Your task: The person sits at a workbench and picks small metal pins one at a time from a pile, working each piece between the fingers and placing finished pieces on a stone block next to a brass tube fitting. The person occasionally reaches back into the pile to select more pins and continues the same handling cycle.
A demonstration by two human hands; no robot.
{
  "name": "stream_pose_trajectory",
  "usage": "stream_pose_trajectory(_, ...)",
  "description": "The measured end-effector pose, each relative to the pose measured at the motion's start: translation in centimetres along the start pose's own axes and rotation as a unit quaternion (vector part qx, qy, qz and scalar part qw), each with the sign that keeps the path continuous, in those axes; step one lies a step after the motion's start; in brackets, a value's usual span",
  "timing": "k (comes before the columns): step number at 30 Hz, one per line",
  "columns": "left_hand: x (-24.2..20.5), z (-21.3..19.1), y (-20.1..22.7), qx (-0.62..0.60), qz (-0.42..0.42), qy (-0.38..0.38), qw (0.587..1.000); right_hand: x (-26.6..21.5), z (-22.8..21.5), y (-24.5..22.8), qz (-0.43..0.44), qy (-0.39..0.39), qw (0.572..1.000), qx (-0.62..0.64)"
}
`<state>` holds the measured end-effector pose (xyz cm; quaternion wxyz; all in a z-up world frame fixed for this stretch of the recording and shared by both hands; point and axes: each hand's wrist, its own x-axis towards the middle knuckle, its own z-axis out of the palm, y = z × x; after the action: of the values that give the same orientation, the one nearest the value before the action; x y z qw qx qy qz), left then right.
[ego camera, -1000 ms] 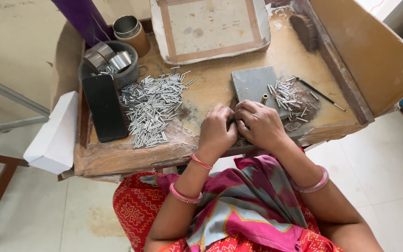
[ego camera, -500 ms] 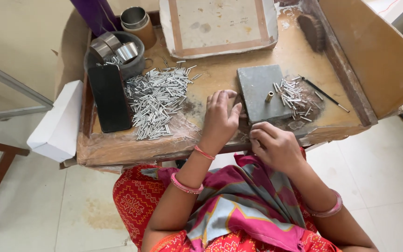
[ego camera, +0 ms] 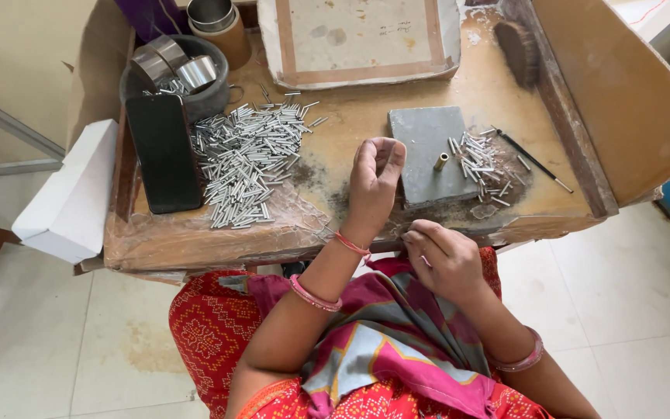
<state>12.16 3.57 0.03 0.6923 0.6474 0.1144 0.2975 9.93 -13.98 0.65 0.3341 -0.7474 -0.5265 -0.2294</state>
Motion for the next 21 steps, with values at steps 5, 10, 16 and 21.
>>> stream_pose_trajectory(5, 0.3, -0.1, -1.4, -0.223, -0.008, 0.018, 0.975, -0.4, 0.5, 0.0, 0.023, 0.05, 0.998, 0.02)
stream_pose_trajectory(10, -4.4, -2.3, 4.8, 0.066, 0.162, 0.039, 0.984, -0.1, -0.7, 1.1, 0.155, 0.036, 0.976, 0.146)
stream_pose_trajectory(16, -7.9, -4.6, 9.9, 0.161, 0.25, -0.252, 0.921, -1.5, -0.8, 4.0, 0.356, -0.075, 0.703, 0.611)
stream_pose_trajectory(21, -8.8, -5.0, 9.1, 0.149, 0.259, -0.222, 0.928, -0.3, -1.8, 2.4, 0.385, -0.156, 0.577, 0.703)
